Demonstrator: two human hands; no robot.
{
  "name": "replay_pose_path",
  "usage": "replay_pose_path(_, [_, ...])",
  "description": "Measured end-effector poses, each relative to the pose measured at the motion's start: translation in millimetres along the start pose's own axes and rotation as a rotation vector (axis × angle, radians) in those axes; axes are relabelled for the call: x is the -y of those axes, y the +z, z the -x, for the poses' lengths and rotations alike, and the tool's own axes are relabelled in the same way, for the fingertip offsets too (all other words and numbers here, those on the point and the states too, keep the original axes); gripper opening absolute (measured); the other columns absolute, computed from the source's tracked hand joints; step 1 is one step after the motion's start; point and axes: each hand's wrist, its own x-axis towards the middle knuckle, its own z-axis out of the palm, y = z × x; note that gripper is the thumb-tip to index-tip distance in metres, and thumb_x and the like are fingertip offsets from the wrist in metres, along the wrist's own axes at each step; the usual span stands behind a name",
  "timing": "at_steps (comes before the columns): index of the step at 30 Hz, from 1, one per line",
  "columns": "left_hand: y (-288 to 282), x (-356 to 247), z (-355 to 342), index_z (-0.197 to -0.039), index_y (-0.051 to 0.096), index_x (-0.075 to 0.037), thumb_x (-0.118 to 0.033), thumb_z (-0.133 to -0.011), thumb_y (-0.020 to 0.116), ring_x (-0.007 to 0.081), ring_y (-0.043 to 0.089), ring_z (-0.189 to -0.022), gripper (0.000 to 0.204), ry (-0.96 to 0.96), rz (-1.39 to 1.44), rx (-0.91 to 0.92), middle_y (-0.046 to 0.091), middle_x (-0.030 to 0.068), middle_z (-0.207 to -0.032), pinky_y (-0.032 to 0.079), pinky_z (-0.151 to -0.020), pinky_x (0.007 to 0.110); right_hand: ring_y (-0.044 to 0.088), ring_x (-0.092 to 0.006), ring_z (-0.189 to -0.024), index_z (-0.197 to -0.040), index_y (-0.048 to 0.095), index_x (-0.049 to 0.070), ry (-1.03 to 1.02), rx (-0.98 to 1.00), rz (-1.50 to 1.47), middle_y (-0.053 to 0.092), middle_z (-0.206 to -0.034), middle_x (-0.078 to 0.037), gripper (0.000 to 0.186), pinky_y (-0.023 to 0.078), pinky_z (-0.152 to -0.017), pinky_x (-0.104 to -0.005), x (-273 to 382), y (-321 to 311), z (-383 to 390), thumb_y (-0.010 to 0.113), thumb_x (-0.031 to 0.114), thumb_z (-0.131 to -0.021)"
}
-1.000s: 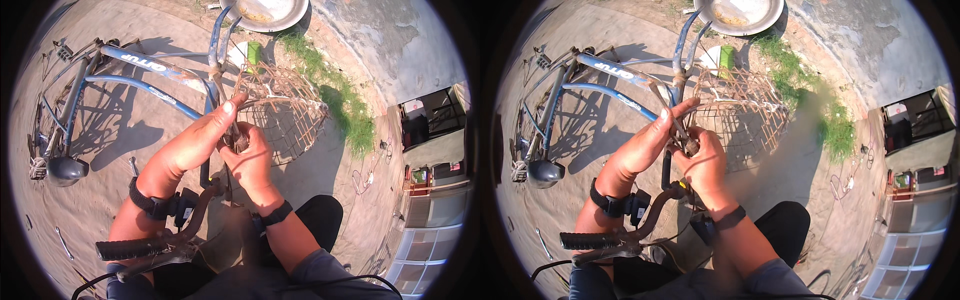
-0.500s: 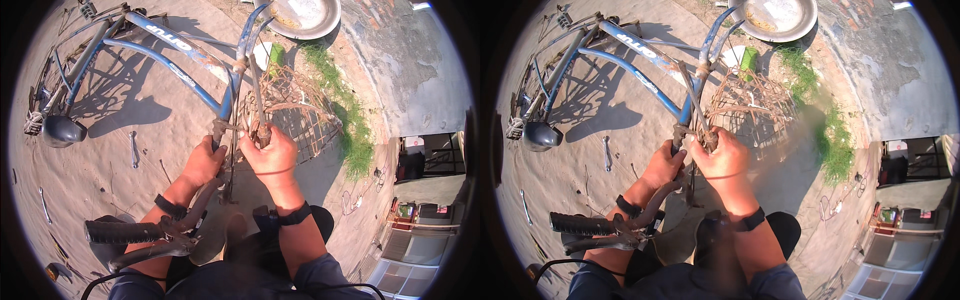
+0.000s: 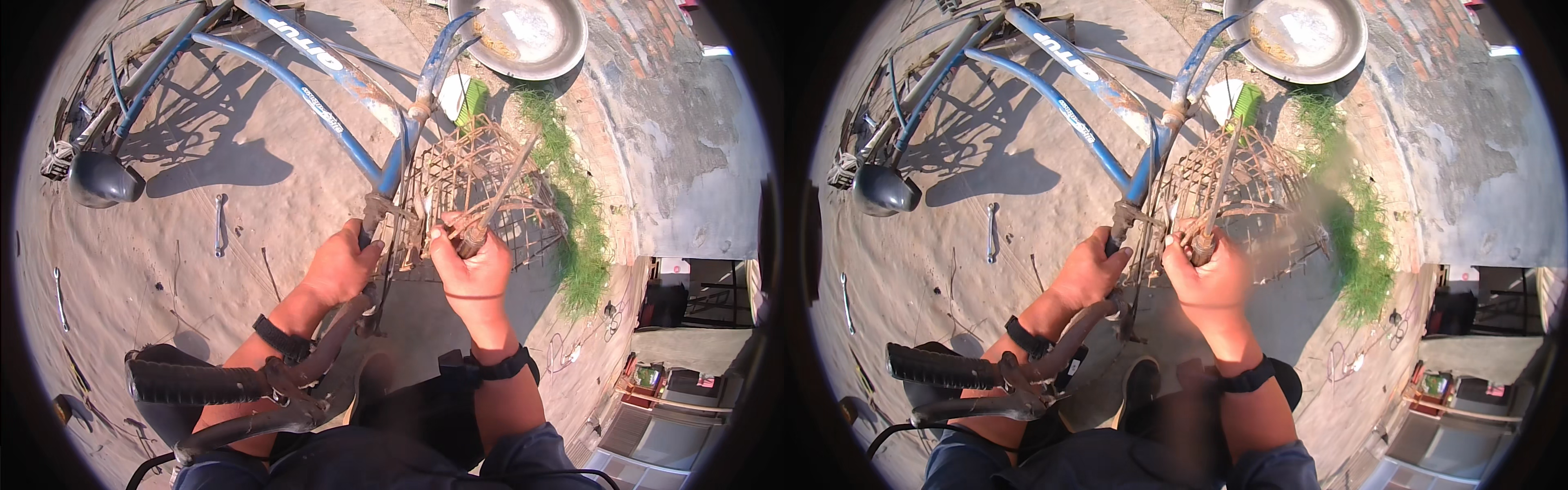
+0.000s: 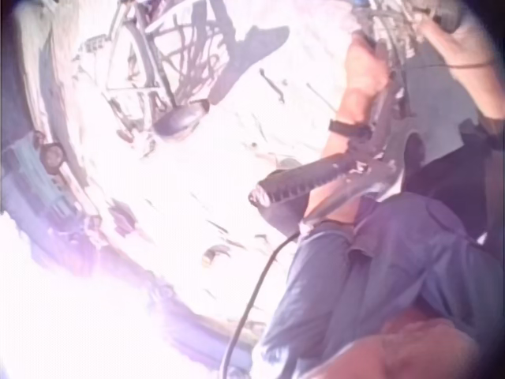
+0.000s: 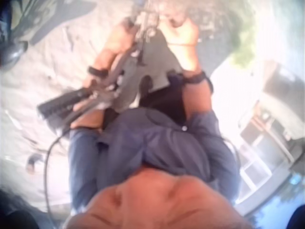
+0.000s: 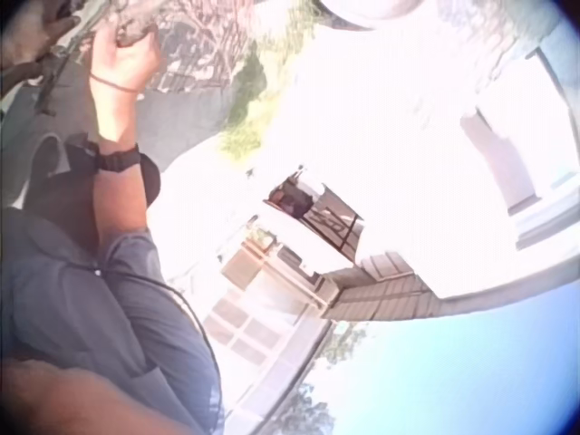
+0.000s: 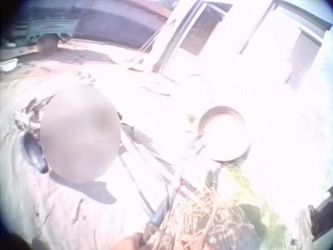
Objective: The person walks from an indoor area to an outdoor yard and uses a screwdriver to tighten screws on a bicycle basket attached to the handlebars. The person also picks up and sets down a bicycle handlebar assembly and a metal rod during the process.
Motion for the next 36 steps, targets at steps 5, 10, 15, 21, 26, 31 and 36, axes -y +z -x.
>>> replay_pose_path(5, [1, 6, -1, -0.108, 0.055, 0.004, -0.03, -0.094, 0.062, 0.0422, 0.066, -0.087, 0.037, 0.015, -0.009, 0.012, 0.067, 0.0254, -0.088, 0.05, -0.08, 0.047, 0.06, -0.0046, -0.076, -0.106, 0.071, -0.003, 0.039, 0.042, -0.044, 0.07, -0.084, 0.0, 0.02, 0.049, -0.069, -0.0226, -5, -5, 0, 0.075, 0.005, -0.088])
replay_pose_path(10, [-1, -1, 2, -0.109, 0.055, 0.004, -0.029, -0.094, 0.061, 0.0425, 0.066, -0.088, 0.037, 0.04, 0.009, 0.026, 0.067, 0.0255, -0.089, 0.05, -0.08, 0.047, 0.061, -0.0049, -0.078, -0.107, 0.07, -0.003, 0.044, 0.075, -0.066, 0.072, -0.087, -0.001, 0.02, 0.05, -0.071, -0.0231, -12, -13, -4, 0.073, 0.004, -0.089])
replay_pose_path(15, [3, 4, -1, -0.111, 0.053, 0.004, -0.029, -0.094, 0.061, 0.0434, 0.066, -0.09, 0.038, 0.038, 0.022, 0.021, 0.068, 0.0265, -0.091, 0.05, -0.081, 0.047, 0.059, -0.0038, -0.076, -0.105, 0.07, -0.002, -0.005, 0.065, 0.042, 0.07, -0.083, 0.001, 0.02, 0.049, -0.069, -0.0228, -6, -10, -5, 0.075, 0.005, -0.087])
replay_pose_path(21, [6, 8, -2, -0.108, 0.053, 0.003, -0.028, -0.094, 0.061, 0.0446, 0.066, -0.091, 0.035, 0.057, 0.016, -0.001, 0.068, 0.0267, -0.091, 0.05, -0.082, 0.048, 0.055, -0.0045, -0.066, -0.092, 0.066, 0.001, -0.077, 0.045, 0.05, 0.063, -0.072, 0.002, 0.012, 0.048, -0.062, -0.0252, 2, -3, -5, 0.075, 0.009, -0.088])
replay_pose_path(26, [4, 9, 0, -0.107, 0.052, 0.002, -0.028, -0.094, 0.061, 0.0446, 0.066, -0.091, 0.034, 0.062, 0.019, -0.009, 0.068, 0.0261, -0.09, 0.05, -0.082, 0.049, 0.054, -0.0022, -0.072, -0.1, 0.069, 0.0, -0.105, 0.077, 0.054, 0.064, -0.079, 0.004, 0.019, 0.047, -0.065, -0.0213, 7, 0, -6, 0.079, 0.005, -0.085])
replay_pose_path(31, [4, 8, 2, -0.106, 0.053, 0.002, -0.028, -0.095, 0.061, 0.0449, 0.066, -0.092, 0.033, 0.054, 0.042, -0.005, 0.068, 0.0262, -0.091, 0.05, -0.083, 0.049, 0.055, -0.0037, -0.074, -0.104, 0.068, -0.001, -0.032, 0.094, 0.032, 0.064, -0.082, 0.003, 0.021, 0.047, -0.067, -0.0214, 4, -1, -4, 0.078, 0.005, -0.086])
replay_pose_path(36, [6, 7, 0, -0.109, 0.053, 0.002, -0.028, -0.095, 0.061, 0.0446, 0.066, -0.094, 0.034, 0.059, 0.028, 0.001, 0.068, 0.0266, -0.094, 0.051, -0.085, 0.05, 0.058, -0.0043, -0.08, -0.115, 0.066, -0.001, -0.004, 0.065, 0.041, 0.066, -0.091, 0.001, 0.032, 0.048, -0.069, -0.0217, -3, -2, -1, 0.079, 0.009, -0.088])
